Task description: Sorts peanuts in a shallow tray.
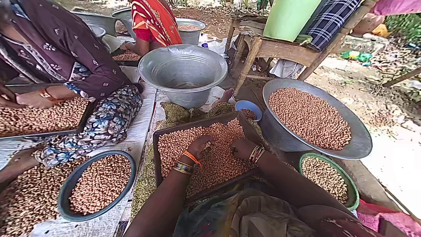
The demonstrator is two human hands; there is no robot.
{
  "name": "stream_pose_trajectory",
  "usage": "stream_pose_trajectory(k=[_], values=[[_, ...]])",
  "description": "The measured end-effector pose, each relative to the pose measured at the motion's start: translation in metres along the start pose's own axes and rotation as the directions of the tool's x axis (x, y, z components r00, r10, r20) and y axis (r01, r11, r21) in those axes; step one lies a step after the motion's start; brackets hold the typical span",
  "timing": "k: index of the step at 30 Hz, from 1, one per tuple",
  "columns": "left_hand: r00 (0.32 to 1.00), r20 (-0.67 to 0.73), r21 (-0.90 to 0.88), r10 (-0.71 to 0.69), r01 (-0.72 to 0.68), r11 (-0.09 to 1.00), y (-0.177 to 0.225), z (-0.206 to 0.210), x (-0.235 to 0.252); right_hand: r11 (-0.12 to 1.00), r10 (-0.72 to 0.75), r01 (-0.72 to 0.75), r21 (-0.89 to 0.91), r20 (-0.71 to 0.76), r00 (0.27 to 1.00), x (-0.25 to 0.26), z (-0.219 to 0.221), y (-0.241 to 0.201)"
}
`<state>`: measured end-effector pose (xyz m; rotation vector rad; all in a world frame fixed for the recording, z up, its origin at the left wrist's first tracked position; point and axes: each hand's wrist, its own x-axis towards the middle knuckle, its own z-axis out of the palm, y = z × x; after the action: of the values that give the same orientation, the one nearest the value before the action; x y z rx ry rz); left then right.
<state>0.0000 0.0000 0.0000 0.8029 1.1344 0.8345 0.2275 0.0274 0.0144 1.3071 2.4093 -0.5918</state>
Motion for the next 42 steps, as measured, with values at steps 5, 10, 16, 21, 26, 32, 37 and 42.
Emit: stream_pose_trajectory(k=[5, 10, 16, 21, 26, 32, 37, 42], values=[[1.000, 0.025, -0.006, 0.013, -0.013, 1.000, 0.003, 0.000, -0.004, 0.997, -0.025, 0.025, 0.072, -0.003, 1.000, 0.001, -0.022, 0.024], [1.000, -0.005, 0.044, 0.000, 0.000, 0.999, 0.004, 0.001, -0.004, 0.996, -0.018, 0.021, 0.084, -0.041, 0.999, -0.003, -0.024, 0.026], [1.000, -0.006, 0.058, 0.005, -0.004, 0.998, 0.004, 0.001, -0.004, 0.996, 0.035, -0.023, 0.086, -0.132, 0.991, -0.002, -0.014, 0.030], [1.000, -0.002, 0.079, -0.010, 0.010, 0.997, 0.005, 0.002, -0.003, 0.989, 0.040, -0.004, 0.145, -0.248, 0.968, -0.005, -0.017, 0.029], [1.000, -0.020, 0.091, -0.016, 0.018, 0.996, 0.003, 0.002, -0.001, 0.996, -0.082, 0.084, 0.028, -0.060, 0.995, 0.001, -0.009, 0.023], [1.000, -0.002, 0.092, 0.005, -0.005, 0.996, 0.004, 0.002, -0.004, 0.987, -0.020, 0.038, 0.157, -0.114, 0.993, 0.002, -0.021, 0.035], [1.000, 0.018, 0.090, 0.009, -0.011, 0.996, 0.003, 0.001, -0.004, 0.877, 0.402, -0.128, 0.463, -0.560, 0.724, -0.016, -0.044, 0.050], [1.000, 0.019, 0.093, 0.008, -0.010, 0.996, 0.003, 0.000, -0.002, 0.997, 0.074, -0.074, 0.023, 0.009, 0.997, -0.023, -0.028, 0.042]])
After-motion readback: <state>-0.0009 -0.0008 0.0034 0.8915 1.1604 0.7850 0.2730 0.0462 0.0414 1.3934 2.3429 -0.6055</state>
